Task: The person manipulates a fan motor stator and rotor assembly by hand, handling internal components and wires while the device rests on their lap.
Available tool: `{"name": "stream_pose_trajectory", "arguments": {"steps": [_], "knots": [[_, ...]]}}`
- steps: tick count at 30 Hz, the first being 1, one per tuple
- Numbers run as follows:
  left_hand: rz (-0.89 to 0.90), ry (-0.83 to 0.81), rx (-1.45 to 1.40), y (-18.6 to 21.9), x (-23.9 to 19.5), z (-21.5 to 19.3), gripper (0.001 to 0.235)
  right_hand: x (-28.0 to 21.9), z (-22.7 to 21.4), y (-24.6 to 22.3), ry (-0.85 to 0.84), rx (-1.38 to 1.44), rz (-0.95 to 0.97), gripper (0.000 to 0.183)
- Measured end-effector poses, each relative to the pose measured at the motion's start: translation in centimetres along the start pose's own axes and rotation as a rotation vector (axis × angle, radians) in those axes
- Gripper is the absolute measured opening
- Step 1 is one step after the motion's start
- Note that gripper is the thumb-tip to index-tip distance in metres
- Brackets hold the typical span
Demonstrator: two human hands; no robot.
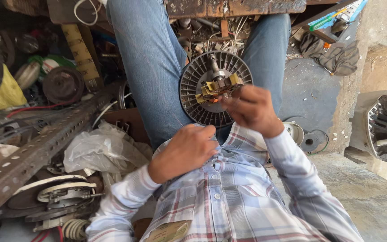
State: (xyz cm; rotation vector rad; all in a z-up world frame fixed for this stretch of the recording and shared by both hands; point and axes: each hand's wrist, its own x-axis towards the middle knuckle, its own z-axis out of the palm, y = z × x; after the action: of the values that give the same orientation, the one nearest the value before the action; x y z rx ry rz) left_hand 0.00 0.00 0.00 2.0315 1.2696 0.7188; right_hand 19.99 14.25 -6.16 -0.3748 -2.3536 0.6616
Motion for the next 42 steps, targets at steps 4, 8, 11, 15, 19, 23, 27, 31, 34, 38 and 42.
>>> {"name": "stream_pose_trajectory", "arguments": {"steps": [4,8,11,15,19,23,27,31,34,38,42], "knots": [[-0.004,0.134,0.054,-1.7,1.4,-3.6,0.023,-1.1,0.8,-1.2,-0.048,-0.016,0.193,0.030],[0.004,0.379,0.154,-3.3,4.1,-6.6,0.013,-1.1,0.8,-1.7,-0.091,0.061,0.306,0.033],[0.077,0.360,0.298,-5.3,6.3,-7.6,0.010,-1.0,1.0,-1.3,-0.084,0.088,0.328,0.036],[0.090,0.273,0.357,-8.2,7.8,-7.3,0.024,-1.5,1.6,-1.3,-0.089,0.073,0.347,0.037],[0.022,0.279,0.387,-11.3,9.0,-5.9,0.025,-2.0,1.4,-0.8,-0.103,0.071,0.345,0.037],[-0.053,0.294,0.472,-13.7,9.9,-4.5,0.026,-2.6,1.0,0.1,-0.017,0.048,0.350,0.021],[-0.091,0.319,0.488,-15.0,10.3,-4.1,0.029,-2.1,0.1,2.0,0.214,0.036,0.541,0.035],[-0.115,0.321,0.479,-15.3,10.8,-5.1,0.030,1.9,0.1,4.8,0.085,0.481,0.879,0.041],[-0.095,0.362,0.492,-15.6,11.5,-5.8,0.031,4.1,0.8,6.2,-0.114,0.772,1.012,0.037],[-0.093,0.368,0.445,-16.1,11.6,-5.7,0.032,6.1,0.8,9.0,-0.374,0.930,1.071,0.025],[-0.057,0.384,0.405,-16.4,11.5,-5.3,0.008,8.2,1.4,10.7,-0.598,0.879,0.866,0.013]]}}
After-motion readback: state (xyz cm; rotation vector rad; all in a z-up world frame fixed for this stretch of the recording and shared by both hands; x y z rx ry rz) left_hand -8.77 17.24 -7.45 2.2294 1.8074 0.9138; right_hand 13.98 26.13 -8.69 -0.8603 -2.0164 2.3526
